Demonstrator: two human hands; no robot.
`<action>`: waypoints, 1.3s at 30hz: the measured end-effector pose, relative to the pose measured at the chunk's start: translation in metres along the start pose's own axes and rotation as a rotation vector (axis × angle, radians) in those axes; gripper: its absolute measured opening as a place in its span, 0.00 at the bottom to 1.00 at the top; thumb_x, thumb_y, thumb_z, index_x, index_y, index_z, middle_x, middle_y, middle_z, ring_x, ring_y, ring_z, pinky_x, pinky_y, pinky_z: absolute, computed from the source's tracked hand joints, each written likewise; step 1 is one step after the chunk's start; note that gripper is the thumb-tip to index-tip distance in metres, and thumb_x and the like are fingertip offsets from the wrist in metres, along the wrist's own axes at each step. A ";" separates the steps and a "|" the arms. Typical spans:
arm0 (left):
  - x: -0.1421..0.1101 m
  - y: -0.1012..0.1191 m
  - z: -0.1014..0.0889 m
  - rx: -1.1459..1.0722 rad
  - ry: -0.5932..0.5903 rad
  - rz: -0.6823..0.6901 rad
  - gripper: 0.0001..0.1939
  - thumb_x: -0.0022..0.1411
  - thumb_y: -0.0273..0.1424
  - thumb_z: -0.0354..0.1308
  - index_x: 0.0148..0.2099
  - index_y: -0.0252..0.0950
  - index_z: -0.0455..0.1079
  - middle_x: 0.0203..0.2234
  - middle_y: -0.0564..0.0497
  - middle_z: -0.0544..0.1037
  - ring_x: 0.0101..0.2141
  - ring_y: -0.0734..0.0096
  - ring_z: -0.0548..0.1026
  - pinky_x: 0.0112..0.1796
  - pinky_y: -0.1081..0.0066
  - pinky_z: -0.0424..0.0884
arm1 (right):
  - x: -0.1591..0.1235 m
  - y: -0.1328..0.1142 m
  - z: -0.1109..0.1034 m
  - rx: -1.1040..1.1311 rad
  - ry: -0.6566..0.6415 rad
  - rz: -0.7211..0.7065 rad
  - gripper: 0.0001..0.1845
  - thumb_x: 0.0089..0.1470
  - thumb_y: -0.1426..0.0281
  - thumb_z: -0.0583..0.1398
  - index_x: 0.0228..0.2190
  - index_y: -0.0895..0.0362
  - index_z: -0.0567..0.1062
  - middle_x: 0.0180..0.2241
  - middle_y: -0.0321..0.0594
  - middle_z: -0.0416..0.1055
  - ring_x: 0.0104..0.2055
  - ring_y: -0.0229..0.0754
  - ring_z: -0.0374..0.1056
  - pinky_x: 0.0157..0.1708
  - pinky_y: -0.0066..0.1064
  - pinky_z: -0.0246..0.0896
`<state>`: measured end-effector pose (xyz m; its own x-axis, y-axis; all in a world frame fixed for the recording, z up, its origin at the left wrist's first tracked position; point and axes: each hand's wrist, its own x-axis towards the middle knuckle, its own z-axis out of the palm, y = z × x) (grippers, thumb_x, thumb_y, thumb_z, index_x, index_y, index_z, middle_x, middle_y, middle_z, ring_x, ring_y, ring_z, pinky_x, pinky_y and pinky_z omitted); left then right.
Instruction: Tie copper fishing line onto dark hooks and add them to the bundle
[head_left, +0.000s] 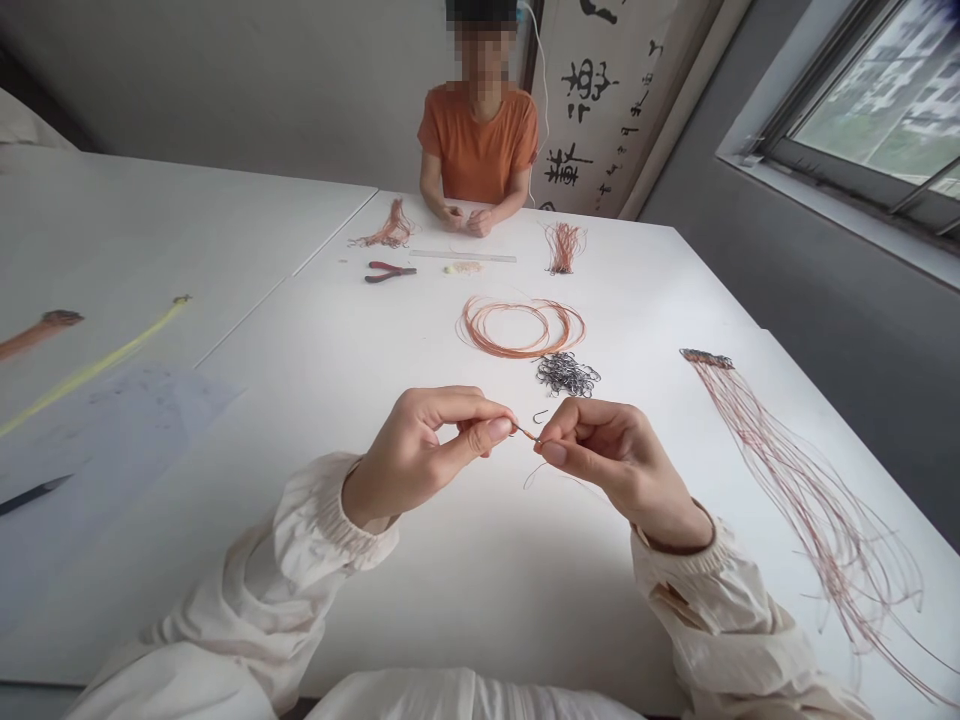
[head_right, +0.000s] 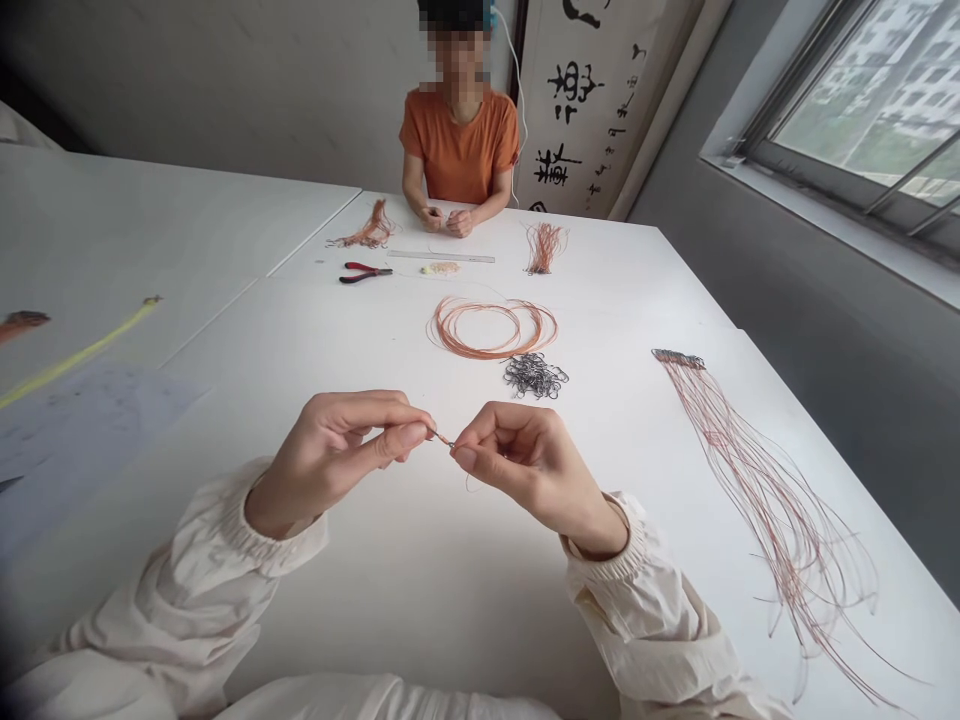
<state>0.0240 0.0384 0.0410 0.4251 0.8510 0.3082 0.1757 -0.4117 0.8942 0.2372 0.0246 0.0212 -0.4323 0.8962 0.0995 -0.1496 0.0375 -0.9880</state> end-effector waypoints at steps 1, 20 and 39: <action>0.001 -0.001 0.000 -0.004 -0.005 0.018 0.07 0.64 0.25 0.59 0.36 0.34 0.79 0.23 0.52 0.73 0.25 0.77 0.69 0.28 0.75 0.66 | -0.001 -0.001 0.001 -0.011 -0.003 0.011 0.06 0.56 0.69 0.65 0.30 0.58 0.75 0.22 0.33 0.64 0.23 0.32 0.54 0.21 0.27 0.47; 0.002 0.003 -0.001 0.101 -0.055 0.060 0.06 0.63 0.27 0.60 0.37 0.34 0.79 0.25 0.51 0.77 0.21 0.79 0.71 0.24 0.78 0.72 | -0.004 -0.005 0.001 -0.246 0.045 -0.001 0.08 0.57 0.65 0.63 0.31 0.58 0.75 0.21 0.33 0.60 0.22 0.33 0.49 0.21 0.29 0.44; -0.001 -0.005 0.002 0.230 -0.053 0.337 0.11 0.65 0.22 0.56 0.45 0.36 0.77 0.28 0.48 0.77 0.29 0.73 0.74 0.32 0.74 0.74 | -0.001 -0.004 0.009 -0.192 0.140 0.003 0.11 0.56 0.63 0.63 0.29 0.58 0.74 0.17 0.30 0.54 0.19 0.31 0.44 0.19 0.29 0.38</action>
<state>0.0239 0.0388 0.0357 0.5369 0.6406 0.5490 0.2102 -0.7318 0.6483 0.2302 0.0200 0.0261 -0.3026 0.9486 0.0920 0.0295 0.1058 -0.9939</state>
